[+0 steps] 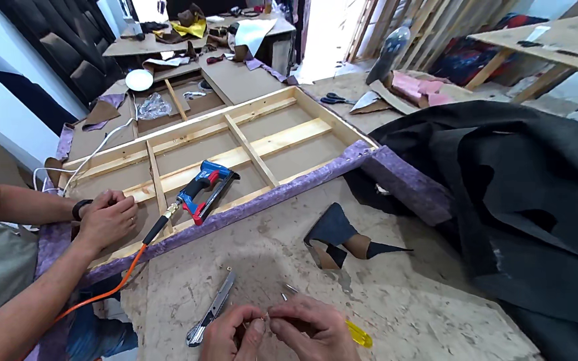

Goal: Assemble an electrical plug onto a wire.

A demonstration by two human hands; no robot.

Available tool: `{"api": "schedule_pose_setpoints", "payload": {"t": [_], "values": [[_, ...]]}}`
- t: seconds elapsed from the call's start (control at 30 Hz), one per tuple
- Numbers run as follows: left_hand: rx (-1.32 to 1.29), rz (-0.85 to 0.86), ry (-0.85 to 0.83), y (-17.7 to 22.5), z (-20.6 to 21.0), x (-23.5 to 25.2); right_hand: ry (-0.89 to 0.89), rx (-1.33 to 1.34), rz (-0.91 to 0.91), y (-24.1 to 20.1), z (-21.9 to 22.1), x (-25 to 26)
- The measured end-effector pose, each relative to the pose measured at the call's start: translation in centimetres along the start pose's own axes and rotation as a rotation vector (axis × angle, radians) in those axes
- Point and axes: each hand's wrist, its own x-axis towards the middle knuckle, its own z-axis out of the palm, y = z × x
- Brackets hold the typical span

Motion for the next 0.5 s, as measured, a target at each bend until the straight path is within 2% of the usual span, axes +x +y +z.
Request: {"api": "schedule_pose_setpoints", "payload": {"t": [0.23,0.4,0.5], "values": [[0.057,0.024,-0.088,0.0,-1.4,-0.1,-0.241,-0.125,-0.234,1.1,-0.9,2.1],[0.048,-0.018,-0.136,0.1,-1.6,-0.1,-0.375,-0.735,-0.445,-2.1,-1.8,3.5],[0.033,-0.032,-0.113,0.9,-1.6,0.1,-0.461,-0.974,-0.587,-4.5,-1.8,4.5]]}}
